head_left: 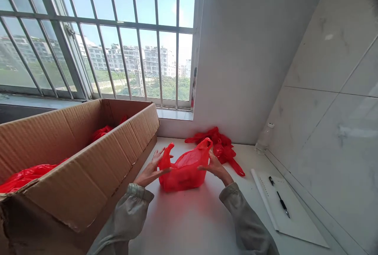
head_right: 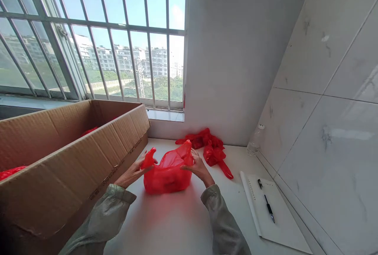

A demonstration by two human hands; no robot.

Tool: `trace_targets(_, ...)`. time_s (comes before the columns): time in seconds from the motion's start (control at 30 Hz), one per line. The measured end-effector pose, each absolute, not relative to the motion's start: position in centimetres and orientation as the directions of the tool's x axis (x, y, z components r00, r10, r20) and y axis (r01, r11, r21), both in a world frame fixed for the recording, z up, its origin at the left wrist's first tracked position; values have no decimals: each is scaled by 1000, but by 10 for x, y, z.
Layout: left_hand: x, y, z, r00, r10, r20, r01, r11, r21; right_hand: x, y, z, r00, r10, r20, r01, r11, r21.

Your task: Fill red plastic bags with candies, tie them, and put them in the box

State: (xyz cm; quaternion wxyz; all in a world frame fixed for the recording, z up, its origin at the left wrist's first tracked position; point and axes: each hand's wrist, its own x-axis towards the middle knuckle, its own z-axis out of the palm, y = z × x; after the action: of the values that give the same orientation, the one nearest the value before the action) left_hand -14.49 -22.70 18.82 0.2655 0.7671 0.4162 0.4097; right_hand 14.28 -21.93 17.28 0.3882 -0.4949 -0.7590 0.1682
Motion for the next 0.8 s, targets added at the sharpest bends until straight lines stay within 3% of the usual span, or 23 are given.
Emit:
trace_targets(0.1, -131, -213, 196, 290, 896, 337, 91, -376, 922, 127, -202, 169, -151, 904, 400, 313, 427, -848)
trace_targets(0.17, -120, -208, 201, 260, 919, 295, -131, -269, 954, 117, -196, 165, -85, 922, 378, 120, 386, -915)
trace_targets(0.3, -97, -196, 211, 188, 962, 196, -447, -93, 890, 99, -187, 162, 60, 946, 320, -169, 325, -930)
trace_targets(0.43, -80, -178, 213, 151, 985, 78, -536, 16, 844, 94, -179, 166, 106, 955, 276, -282, 295, -913)
trace_targets(0.57, -69, -166, 199, 90, 996, 19, -488, 27, 872, 99, -175, 178, 63, 959, 275, -236, 282, -930)
trace_targets(0.63, -67, -167, 193, 55, 998, 9, -429, 16, 903, 100, -177, 189, 4, 937, 350, -82, 349, -933)
trace_targets(0.73, -67, -175, 193, 130, 986, 106, -97, -94, 991, 97, -184, 207, -102, 857, 506, 275, 513, -813)
trace_targets(0.8, -66, -184, 197, 265, 945, 194, 183, -246, 952, 93, -189, 214, -154, 797, 584, 476, 577, -663)
